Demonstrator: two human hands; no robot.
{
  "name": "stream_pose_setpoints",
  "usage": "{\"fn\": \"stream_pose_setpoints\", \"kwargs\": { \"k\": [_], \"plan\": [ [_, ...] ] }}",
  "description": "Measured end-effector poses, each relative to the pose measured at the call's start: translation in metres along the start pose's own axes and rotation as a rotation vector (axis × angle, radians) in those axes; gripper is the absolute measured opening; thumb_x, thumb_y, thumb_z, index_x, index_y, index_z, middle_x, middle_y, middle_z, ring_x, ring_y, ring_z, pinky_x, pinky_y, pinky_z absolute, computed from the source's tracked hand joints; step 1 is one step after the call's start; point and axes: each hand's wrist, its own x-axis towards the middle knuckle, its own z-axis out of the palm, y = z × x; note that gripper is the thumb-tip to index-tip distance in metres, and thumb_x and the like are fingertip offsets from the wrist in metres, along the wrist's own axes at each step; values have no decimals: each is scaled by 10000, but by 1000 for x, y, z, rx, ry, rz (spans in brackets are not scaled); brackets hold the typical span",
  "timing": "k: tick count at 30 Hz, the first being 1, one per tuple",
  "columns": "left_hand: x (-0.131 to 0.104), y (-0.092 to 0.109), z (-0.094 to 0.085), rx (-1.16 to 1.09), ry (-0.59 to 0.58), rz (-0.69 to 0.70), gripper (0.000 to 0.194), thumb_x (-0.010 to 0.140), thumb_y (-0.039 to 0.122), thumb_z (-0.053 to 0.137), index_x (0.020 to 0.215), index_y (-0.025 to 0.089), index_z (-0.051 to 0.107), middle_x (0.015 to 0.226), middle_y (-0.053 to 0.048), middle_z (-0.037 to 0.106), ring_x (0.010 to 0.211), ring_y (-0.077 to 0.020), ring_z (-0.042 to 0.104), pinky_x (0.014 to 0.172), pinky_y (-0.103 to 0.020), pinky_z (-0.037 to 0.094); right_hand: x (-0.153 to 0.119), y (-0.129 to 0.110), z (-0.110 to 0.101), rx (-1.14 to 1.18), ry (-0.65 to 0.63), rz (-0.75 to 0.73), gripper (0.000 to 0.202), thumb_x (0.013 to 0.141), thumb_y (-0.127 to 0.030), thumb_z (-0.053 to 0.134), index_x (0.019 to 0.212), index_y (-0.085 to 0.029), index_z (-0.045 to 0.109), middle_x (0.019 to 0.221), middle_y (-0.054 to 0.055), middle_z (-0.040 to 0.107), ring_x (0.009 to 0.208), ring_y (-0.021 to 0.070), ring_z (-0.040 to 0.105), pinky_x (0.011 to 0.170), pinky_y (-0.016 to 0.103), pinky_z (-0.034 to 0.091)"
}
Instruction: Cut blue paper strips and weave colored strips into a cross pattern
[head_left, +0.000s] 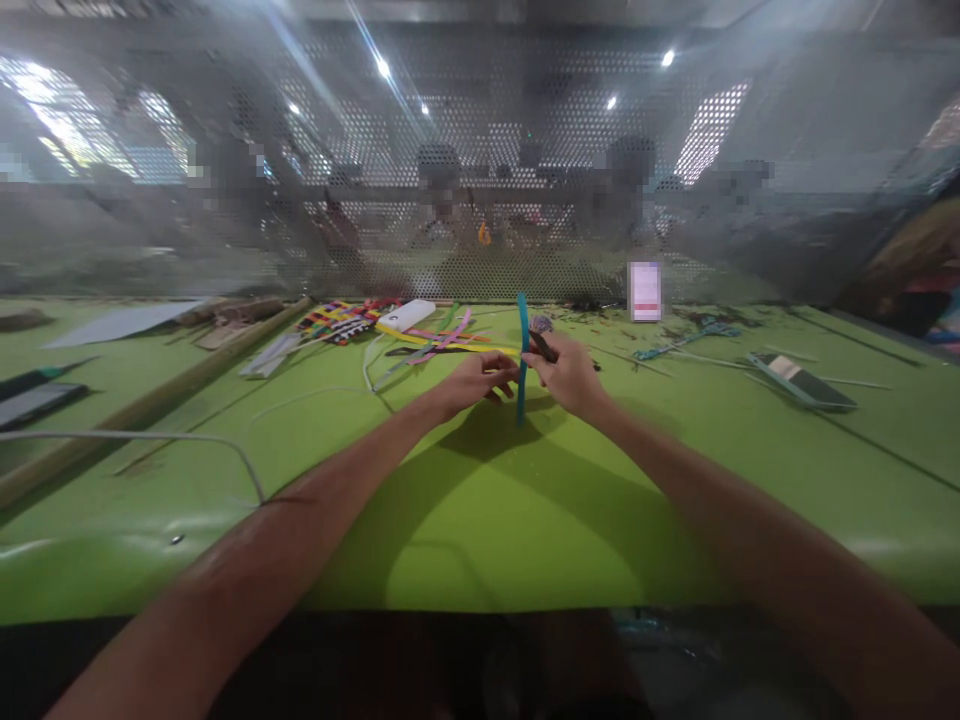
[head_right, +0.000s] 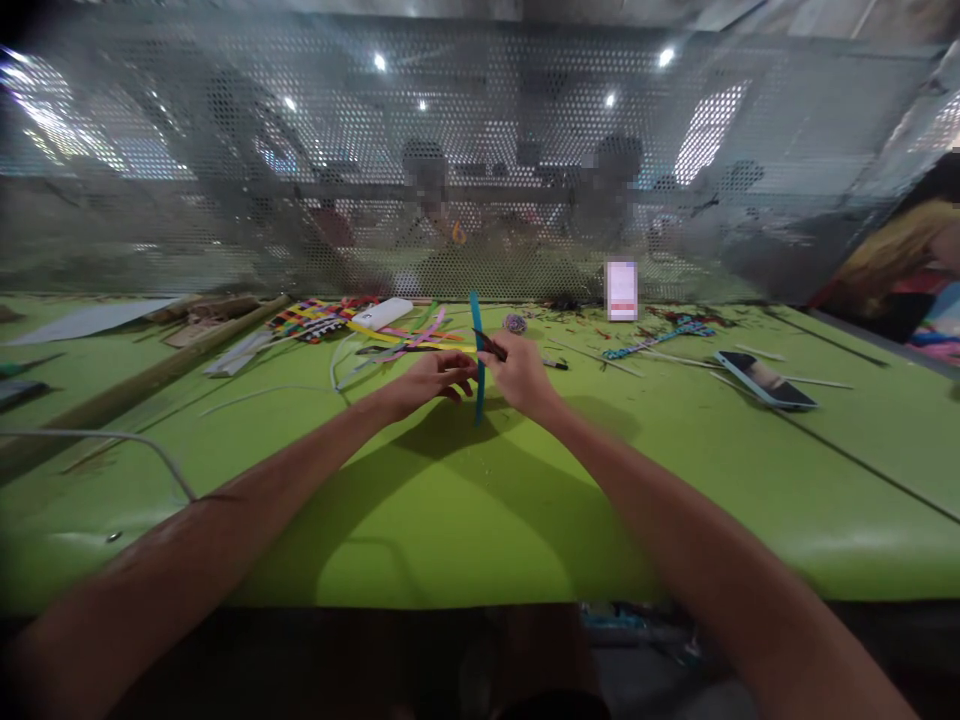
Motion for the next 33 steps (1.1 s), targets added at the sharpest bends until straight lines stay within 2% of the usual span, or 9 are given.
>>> {"fn": "stream_pose_setpoints", "kwargs": {
  "k": [3,7,11,16,20,26,33],
  "plan": [
    [4,-1,-2,1,73,101,290,842,361,804,976,143,666,856,-39,689,704,-118,664,567,-206,531,0,-4,1,-25,-57,-35,278,918,-294,556,658,-210,500,577,-10,494,580,146,436,590,303,312],
    [9,-3,1,-9,154,224,198,816,228,794,896,135,639,782,-22,680,665,-105,637,564,-200,550,1,-7,2,-53,-89,-74,226,888,-250,561,674,-200,512,604,-18,492,585,128,403,589,290,279],
    [10,-3,7,-44,187,293,156,817,150,751,875,142,607,756,-2,668,653,-103,639,588,-221,576,0,-9,2,-69,-72,-93,203,866,-229,557,673,-200,501,617,-15,506,584,123,392,586,290,277],
    [8,0,6,-78,157,255,141,834,154,736,857,142,597,720,5,658,625,-103,640,607,-245,584,-1,-9,4,-54,-39,-110,87,878,-248,558,816,-193,585,727,15,593,655,148,488,639,297,363],
    [6,2,5,-70,101,191,132,850,200,734,807,125,634,621,3,632,514,-80,576,516,-202,490,-1,-7,5,-39,-9,-125,76,868,-250,566,898,-195,608,837,44,630,721,165,532,695,311,418],
    [3,4,6,-47,108,177,140,843,267,728,853,133,688,566,28,574,480,-74,506,495,-210,431,0,-6,2,-37,34,-130,124,887,-318,553,819,-215,561,750,16,561,684,160,468,666,313,382],
    [3,8,7,27,145,169,115,798,252,689,744,153,671,555,31,547,483,-80,479,480,-214,391,-3,-12,3,-67,22,-156,242,865,-318,554,692,-229,410,662,-16,448,650,142,391,645,303,324]
  ]
}}
